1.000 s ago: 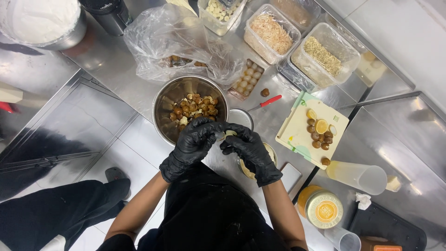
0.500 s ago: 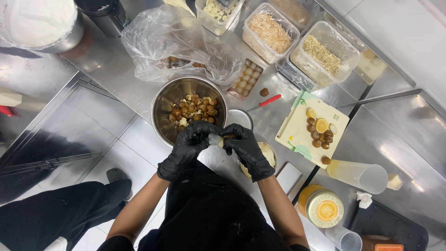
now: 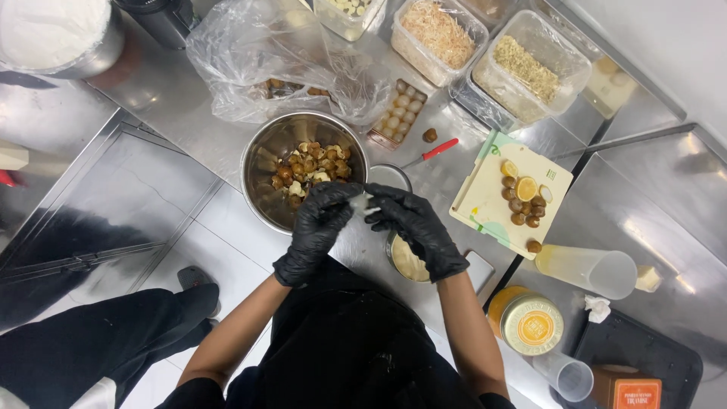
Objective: Peeling the skins off cooked chestnuts and placing them into a metal bowl on a commercial kitchen counter.
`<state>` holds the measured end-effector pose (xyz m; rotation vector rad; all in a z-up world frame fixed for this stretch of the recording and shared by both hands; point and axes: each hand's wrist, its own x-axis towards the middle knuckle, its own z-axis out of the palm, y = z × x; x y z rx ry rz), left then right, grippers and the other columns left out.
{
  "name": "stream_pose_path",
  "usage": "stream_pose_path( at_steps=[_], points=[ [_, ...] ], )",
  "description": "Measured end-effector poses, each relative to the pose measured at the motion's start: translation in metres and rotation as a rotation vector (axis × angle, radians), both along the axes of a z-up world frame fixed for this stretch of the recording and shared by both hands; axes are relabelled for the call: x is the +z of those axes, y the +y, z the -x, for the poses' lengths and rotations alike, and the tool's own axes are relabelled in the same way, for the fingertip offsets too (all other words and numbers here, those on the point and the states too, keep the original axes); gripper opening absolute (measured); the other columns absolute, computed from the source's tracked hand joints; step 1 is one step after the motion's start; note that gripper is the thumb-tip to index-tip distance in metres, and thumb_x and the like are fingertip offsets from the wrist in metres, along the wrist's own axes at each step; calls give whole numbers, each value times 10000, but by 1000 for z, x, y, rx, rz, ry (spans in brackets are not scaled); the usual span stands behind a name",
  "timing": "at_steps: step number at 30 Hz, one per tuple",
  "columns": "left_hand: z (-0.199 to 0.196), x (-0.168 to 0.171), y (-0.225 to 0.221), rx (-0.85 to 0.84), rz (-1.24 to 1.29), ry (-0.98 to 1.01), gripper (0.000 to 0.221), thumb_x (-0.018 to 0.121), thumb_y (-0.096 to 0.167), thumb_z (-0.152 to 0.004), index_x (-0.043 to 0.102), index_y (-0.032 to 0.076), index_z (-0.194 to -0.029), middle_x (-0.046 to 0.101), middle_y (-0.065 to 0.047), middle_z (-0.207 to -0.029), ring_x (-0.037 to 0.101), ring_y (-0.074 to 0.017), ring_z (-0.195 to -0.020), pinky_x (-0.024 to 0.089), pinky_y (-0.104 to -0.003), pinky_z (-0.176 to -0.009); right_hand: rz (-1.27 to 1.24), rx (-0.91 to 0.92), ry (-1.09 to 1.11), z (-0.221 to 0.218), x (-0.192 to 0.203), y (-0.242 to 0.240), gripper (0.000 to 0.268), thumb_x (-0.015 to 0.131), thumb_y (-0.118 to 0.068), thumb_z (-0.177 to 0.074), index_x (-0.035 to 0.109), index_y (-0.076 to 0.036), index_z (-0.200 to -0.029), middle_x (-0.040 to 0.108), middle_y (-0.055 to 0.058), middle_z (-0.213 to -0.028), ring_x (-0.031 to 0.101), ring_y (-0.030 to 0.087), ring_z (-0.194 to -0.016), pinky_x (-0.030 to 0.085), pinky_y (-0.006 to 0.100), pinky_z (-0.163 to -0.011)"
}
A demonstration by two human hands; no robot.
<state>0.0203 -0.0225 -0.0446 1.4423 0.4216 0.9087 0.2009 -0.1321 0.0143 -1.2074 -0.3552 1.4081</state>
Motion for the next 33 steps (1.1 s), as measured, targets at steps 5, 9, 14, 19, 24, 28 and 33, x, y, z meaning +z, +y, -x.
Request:
stream_pose_path(
  at_steps=[5,9,14,19,24,28,33],
  points=[
    [-23,0,-50,-321,95,224,370,713,-28,-944,686,109,-1286,647,-79,-1291,658,-187,-1199,581,-330,-1040,184,-34,-237,-11,-25,-73,376,759,-58,-882,705,22,-1246,766,102,-1069,728,163,-929,600,308,-862],
    [-28,-12,-68,-714,155,330,615,693,106,-964,446,134,-1526,536,-104,-1513,551,-208,-1342,502,-370,-1065,326,-76,-328,-20,-93,-147,386,742,32,-820,725,-12,-1203,776,62,-1031,722,127,-908,587,282,-852],
    [-28,-22,-74,-676,55,491,688,732,207,-926,440,161,-1548,569,-116,-1463,598,-201,-1273,537,-366,-1041,426,-289,-729,-12,-110,-164,372,760,-34,-878,731,-73,-1247,722,78,-1008,629,132,-854,547,291,-805],
    [-28,-19,-66,-582,62,474,640,742,231,-923,509,164,-1516,600,-106,-1459,631,-224,-1200,569,-355,-1000,332,-316,-1237,-16,-128,-150,359,760,-92,-858,686,-111,-1209,711,67,-1186,658,195,-862,555,331,-757],
    [-23,-24,-60,-513,30,630,641,751,224,-916,497,197,-1503,577,-85,-1427,623,-196,-1227,573,-354,-962,320,-332,-1509,-16,-135,-144,410,774,-128,-872,715,-167,-1276,655,142,-1122,649,277,-1027,566,384,-816],
    [-14,-19,-58,-520,123,666,668,756,218,-907,476,215,-1514,587,-79,-1395,627,-197,-1212,570,-351,-974,398,-287,-1485,-31,-141,-156,395,790,-154,-889,732,-177,-1280,656,137,-1113,654,276,-1005,561,383,-815],
    [-12,-13,-55,-493,80,644,685,747,193,-910,456,207,-1530,597,-81,-1351,627,-195,-1223,567,-345,-980,498,-554,-1704,-105,-152,-210,541,755,-105,-937,589,-82,-1451,624,181,-1237,601,379,-1178,514,501,-1013]
  ],
)
